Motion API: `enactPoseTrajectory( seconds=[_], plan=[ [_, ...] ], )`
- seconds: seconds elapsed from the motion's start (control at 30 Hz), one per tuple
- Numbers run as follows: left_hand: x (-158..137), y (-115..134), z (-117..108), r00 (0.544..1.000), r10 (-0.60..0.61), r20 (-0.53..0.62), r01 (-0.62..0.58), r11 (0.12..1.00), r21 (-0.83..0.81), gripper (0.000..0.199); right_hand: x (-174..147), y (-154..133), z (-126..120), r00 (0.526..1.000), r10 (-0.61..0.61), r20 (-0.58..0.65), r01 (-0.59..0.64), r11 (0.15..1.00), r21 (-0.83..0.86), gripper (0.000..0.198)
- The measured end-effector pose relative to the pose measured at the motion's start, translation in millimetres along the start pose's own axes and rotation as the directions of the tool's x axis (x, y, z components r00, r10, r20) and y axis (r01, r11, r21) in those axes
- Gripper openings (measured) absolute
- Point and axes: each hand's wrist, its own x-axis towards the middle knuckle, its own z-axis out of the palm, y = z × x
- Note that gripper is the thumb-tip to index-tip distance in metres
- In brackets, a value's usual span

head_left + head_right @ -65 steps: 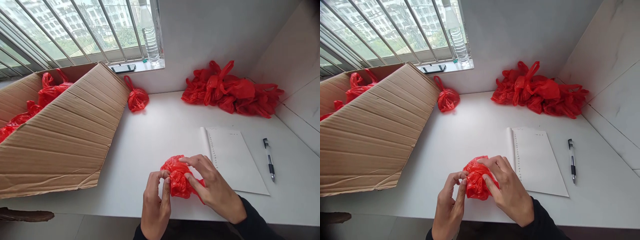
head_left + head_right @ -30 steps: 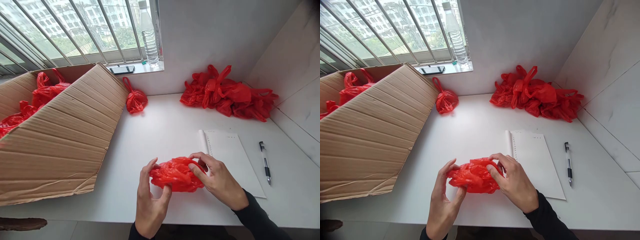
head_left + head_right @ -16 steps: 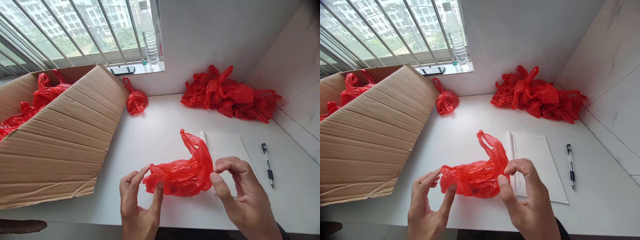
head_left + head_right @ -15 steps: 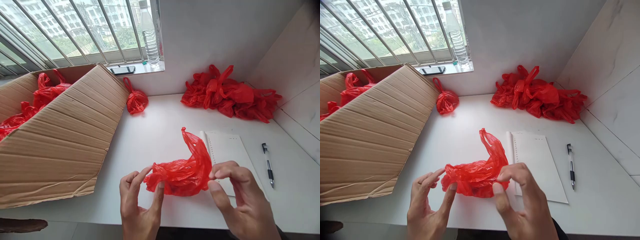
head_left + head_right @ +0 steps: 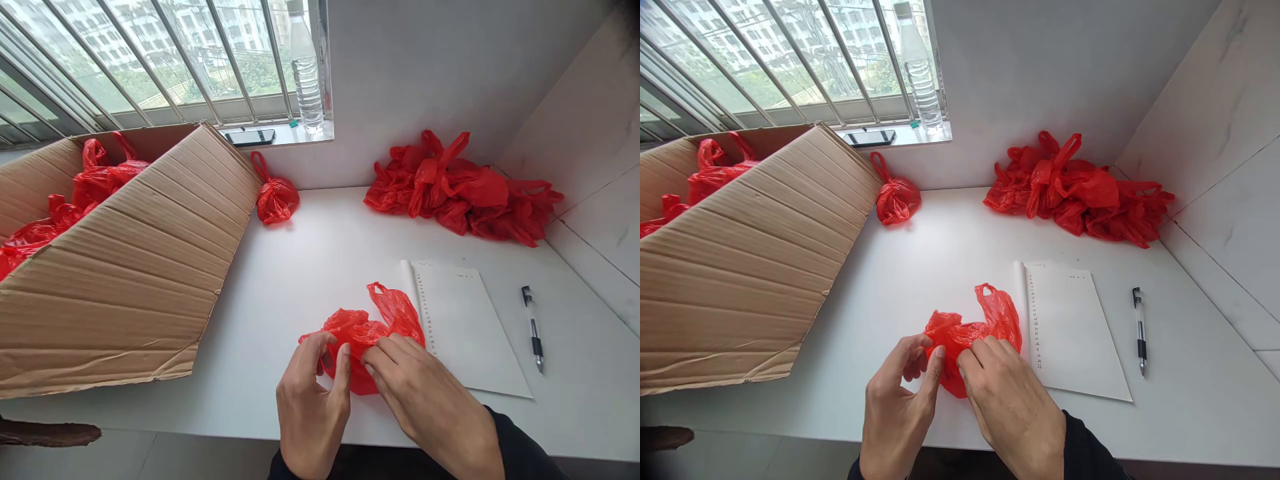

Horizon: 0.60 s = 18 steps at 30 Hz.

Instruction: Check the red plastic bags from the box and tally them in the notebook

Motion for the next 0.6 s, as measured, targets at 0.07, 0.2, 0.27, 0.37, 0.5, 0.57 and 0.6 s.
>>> enactPoseTrajectory(
  seconds=[0.07,0.2,0.27,0.37,0.5,0.57,0.6],
  plan=[
    [1,-2,4,1.0,0.008,-0.003,-0.008,1.0,-0.015,0.011,0,-2,-3,0.992,0.085,0.097,-0.083,0.996,-0.022,0.028],
    [5,-7,13,0.995,-0.008,0.099,0.004,0.999,0.036,0.034,2,-3,-2,0.958,0.211,0.195,-0.2,0.977,-0.076,0.033],
    [7,-9,18,0.987,-0.025,0.158,0.021,0.999,0.029,0.019,2,-2,1,0.951,0.237,0.201,-0.225,0.971,-0.079,0.036],
    [8,-11,19,0.976,-0.069,0.206,0.09,0.992,-0.092,0.017,0,2,4,0.956,0.262,0.131,-0.255,0.965,-0.065,0.032],
    [4,-5,9,0.978,-0.14,0.156,0.182,0.936,-0.301,0.012,-2,4,4,0.978,0.207,0.023,-0.207,0.978,-0.013,0.024],
    [2,1,6,0.975,-0.143,0.17,0.19,0.933,-0.305,0.017,-2,1,5,0.991,0.13,0.025,-0.131,0.991,0.041,0.029],
    [2,3,6,0.971,-0.143,0.19,0.195,0.935,-0.295,0.026,-3,-1,6,0.995,0.092,0.034,-0.094,0.993,0.071,0.033]
  ],
)
